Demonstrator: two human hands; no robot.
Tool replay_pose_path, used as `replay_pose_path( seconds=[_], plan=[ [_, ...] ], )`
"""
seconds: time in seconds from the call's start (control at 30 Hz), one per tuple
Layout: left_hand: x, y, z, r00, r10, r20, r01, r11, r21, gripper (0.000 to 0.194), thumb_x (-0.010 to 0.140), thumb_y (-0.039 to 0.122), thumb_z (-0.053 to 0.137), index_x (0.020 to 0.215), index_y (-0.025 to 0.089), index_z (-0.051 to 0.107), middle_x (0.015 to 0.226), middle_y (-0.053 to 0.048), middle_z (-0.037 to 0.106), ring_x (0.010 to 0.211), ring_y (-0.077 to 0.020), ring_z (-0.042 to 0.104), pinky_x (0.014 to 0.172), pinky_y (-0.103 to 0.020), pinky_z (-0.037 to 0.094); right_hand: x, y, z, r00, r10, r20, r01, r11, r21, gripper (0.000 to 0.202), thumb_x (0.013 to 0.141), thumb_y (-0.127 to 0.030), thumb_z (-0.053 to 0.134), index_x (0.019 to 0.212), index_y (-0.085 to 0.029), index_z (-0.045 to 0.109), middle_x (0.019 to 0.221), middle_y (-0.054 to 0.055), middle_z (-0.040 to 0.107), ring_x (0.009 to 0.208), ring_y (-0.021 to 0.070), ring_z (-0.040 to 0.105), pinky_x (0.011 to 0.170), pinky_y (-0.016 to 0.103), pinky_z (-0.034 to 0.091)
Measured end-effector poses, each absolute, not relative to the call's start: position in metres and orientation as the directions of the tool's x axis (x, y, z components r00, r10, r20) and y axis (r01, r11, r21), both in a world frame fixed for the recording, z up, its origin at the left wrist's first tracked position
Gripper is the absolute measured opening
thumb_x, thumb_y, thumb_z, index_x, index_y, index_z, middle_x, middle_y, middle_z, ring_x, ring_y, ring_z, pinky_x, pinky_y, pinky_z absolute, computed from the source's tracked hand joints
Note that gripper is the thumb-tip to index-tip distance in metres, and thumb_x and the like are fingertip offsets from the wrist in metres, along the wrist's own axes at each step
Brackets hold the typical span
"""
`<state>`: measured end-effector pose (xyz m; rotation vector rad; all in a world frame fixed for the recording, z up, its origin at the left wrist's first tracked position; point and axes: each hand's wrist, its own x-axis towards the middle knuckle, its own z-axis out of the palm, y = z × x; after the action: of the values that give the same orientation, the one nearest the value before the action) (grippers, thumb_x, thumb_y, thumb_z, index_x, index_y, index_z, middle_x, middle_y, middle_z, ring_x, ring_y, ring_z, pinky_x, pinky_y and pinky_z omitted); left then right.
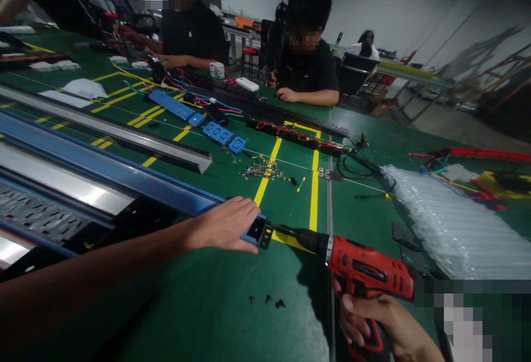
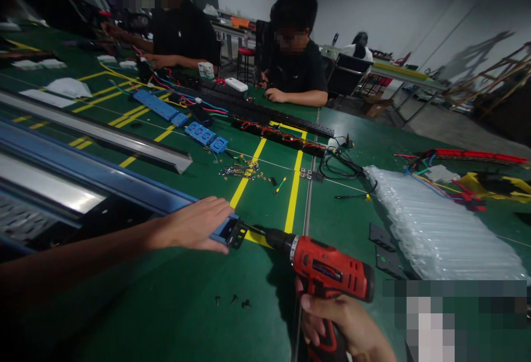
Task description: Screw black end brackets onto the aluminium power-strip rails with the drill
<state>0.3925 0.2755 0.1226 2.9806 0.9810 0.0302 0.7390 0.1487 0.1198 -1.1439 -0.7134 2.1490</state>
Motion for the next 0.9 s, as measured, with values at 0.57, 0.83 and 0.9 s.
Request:
replay_pose_path(
  seconds=[0.57, 0.83, 0.9],
  plan=[
    [0.398, 0.272, 0.123, 0.754, 0.656, 0.035, 0.644, -0.749, 0.159, 0.055, 0.078, 0.06, 0.06, 0.109, 0.015, 0.056, 0.1, -0.009, 0.063, 0.092, -0.0251, 0.058, 0.085, -0.039, 0.044, 0.738, 0.152, 0.102, -0.554, 0.698, -0.453, -0.481, -0.713, -0.511, 0.017, 0.084, -0.019, 0.059, 0.097, -0.013, 0.067, 0.042, -0.009, 0.04, 0.034, 0.0085, 0.036, 0.044, 0.028, 0.05],
    [0.406, 0.267, 0.128, 0.731, 0.681, 0.035, 0.667, -0.725, 0.173, 0.043, 0.072, 0.05, 0.063, 0.099, 0.018, 0.056, 0.096, -0.008, 0.062, 0.088, -0.0245, 0.056, 0.082, -0.04, 0.042, 0.736, 0.15, 0.101, -0.55, 0.696, -0.462, -0.505, -0.718, -0.479, 0.017, 0.085, -0.025, 0.061, 0.097, -0.013, 0.067, 0.043, -0.01, 0.039, 0.033, 0.0073, 0.033, 0.043, 0.027, 0.049],
    [0.406, 0.264, 0.128, 0.724, 0.689, 0.043, 0.675, -0.72, 0.163, 0.044, 0.071, 0.05, 0.063, 0.101, 0.018, 0.056, 0.096, -0.008, 0.062, 0.089, -0.0256, 0.056, 0.082, -0.041, 0.041, 0.735, 0.151, 0.102, -0.549, 0.697, -0.461, -0.505, -0.716, -0.481, 0.018, 0.085, -0.026, 0.061, 0.096, -0.013, 0.066, 0.043, -0.01, 0.038, 0.032, 0.0073, 0.032, 0.043, 0.026, 0.049]
  ],
)
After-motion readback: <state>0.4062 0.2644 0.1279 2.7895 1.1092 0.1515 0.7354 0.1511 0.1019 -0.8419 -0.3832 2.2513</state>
